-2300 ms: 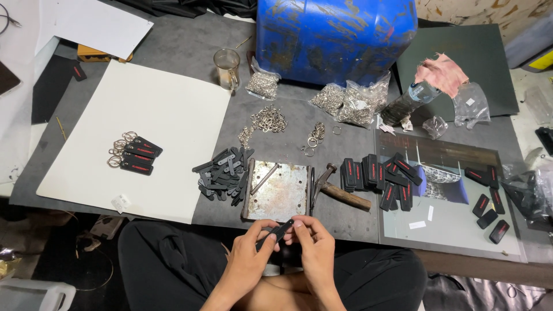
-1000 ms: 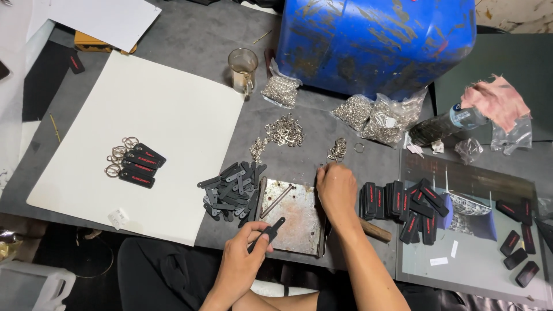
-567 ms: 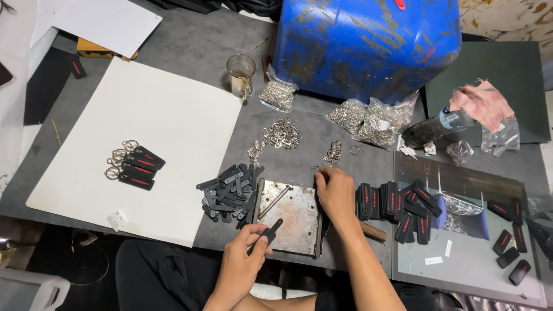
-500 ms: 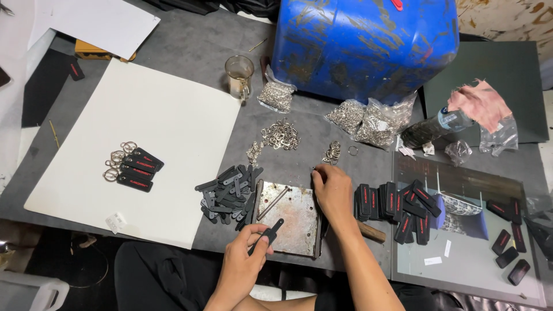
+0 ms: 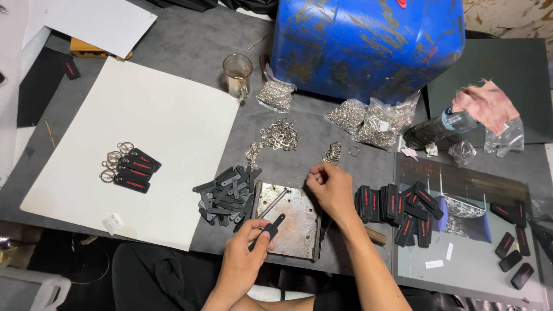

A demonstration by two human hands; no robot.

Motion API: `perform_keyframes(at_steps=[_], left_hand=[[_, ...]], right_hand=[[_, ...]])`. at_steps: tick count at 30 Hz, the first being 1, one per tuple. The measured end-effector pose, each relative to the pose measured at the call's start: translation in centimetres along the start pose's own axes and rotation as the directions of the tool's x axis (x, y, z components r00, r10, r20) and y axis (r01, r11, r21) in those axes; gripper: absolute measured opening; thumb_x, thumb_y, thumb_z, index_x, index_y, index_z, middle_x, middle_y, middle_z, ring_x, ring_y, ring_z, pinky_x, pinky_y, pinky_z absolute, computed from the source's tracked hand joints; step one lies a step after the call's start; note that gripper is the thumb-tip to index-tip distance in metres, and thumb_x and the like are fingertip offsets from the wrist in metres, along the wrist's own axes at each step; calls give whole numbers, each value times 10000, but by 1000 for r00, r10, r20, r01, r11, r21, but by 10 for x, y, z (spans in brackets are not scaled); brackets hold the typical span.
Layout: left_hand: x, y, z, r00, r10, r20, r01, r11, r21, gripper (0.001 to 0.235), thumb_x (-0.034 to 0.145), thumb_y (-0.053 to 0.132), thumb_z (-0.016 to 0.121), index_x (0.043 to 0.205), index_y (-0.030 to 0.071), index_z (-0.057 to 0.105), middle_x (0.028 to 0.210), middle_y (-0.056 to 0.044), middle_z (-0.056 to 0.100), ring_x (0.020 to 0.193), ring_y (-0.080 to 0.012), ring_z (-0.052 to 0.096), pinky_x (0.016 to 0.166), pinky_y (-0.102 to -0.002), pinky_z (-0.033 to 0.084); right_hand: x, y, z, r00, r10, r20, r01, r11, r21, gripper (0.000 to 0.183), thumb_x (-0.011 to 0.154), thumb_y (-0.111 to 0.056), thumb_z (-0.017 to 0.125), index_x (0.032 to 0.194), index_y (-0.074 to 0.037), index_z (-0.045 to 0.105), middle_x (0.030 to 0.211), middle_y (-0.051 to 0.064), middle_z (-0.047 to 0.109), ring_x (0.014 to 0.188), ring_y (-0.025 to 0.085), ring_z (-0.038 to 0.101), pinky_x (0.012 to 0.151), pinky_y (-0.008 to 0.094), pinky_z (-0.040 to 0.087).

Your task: Assembling leather keychains by attaching metal rings and chains to leather strips using a hammer and jig

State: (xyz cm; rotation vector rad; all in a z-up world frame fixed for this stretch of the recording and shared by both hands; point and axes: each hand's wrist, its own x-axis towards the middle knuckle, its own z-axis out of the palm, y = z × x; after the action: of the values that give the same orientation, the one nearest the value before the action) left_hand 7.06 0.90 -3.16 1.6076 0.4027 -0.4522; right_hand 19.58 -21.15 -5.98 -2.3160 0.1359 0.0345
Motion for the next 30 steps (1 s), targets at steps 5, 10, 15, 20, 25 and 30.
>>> perform_keyframes(at_steps=[5, 10, 15, 20, 25, 30], left_hand=[[-7, -1, 2, 1000, -27, -15, 27, 1000, 2, 211, 972, 175, 602, 1151, 115, 697, 764, -56, 769, 481, -115, 503, 508, -269, 436], [-12, -4, 1, 996, 83, -34, -77, 983, 164, 233, 951, 247, 584, 1134, 170, 705, 759, 5, 816, 763, -108, 744, 792, -258, 520], [-19, -2, 6, 991, 136, -8, -132, 972, 193, 225, 956, 248, 571, 1123, 171, 701, 764, -1, 797, 768, -121, 746, 796, -271, 528], [-26, 0, 11, 987, 161, -13, -154, 966, 209, 228, 951, 262, 580, 1112, 161, 706, 800, 11, 814, 802, -126, 771, 833, -277, 546], [-30, -4, 13, 990, 137, 6, -136, 968, 212, 268, 946, 291, 578, 1150, 154, 685, 1024, -25, 848, 920, -154, 814, 874, -290, 576], [-25, -17, 13, 955, 297, 23, -294, 927, 232, 236, 957, 269, 573, 1123, 131, 666, 1097, -28, 818, 1057, -184, 788, 900, -320, 576]], right_hand=[[-53, 0, -4, 989, 102, 107, -145, 814, 563, 110, 845, 15, 772, 839, -69, 702, 640, -34, 543, 571, 49, 410, 535, 202, 310], [-112, -6, 9, 982, 65, 176, -176, 645, 744, 132, 795, -20, 848, 884, 6, 755, 714, 97, 732, 605, 138, 619, 598, 251, 511], [-154, -11, 27, 964, 169, 204, -265, 571, 777, 146, 829, -40, 814, 910, 72, 768, 711, 146, 730, 642, 169, 645, 628, 266, 554], [-167, -24, 35, 985, 162, 65, -160, 691, 705, 95, 853, -61, 800, 923, 3, 796, 886, 93, 722, 816, 154, 665, 751, 267, 550], [-172, -27, 40, 996, 92, 12, -71, 677, 733, 57, 852, -36, 790, 887, 9, 789, 1010, 100, 654, 871, 185, 659, 758, 292, 574], [-171, -27, 43, 995, 98, -10, -62, 696, 715, 57, 846, -48, 802, 879, -2, 797, 969, 92, 700, 919, 170, 660, 803, 273, 537]])
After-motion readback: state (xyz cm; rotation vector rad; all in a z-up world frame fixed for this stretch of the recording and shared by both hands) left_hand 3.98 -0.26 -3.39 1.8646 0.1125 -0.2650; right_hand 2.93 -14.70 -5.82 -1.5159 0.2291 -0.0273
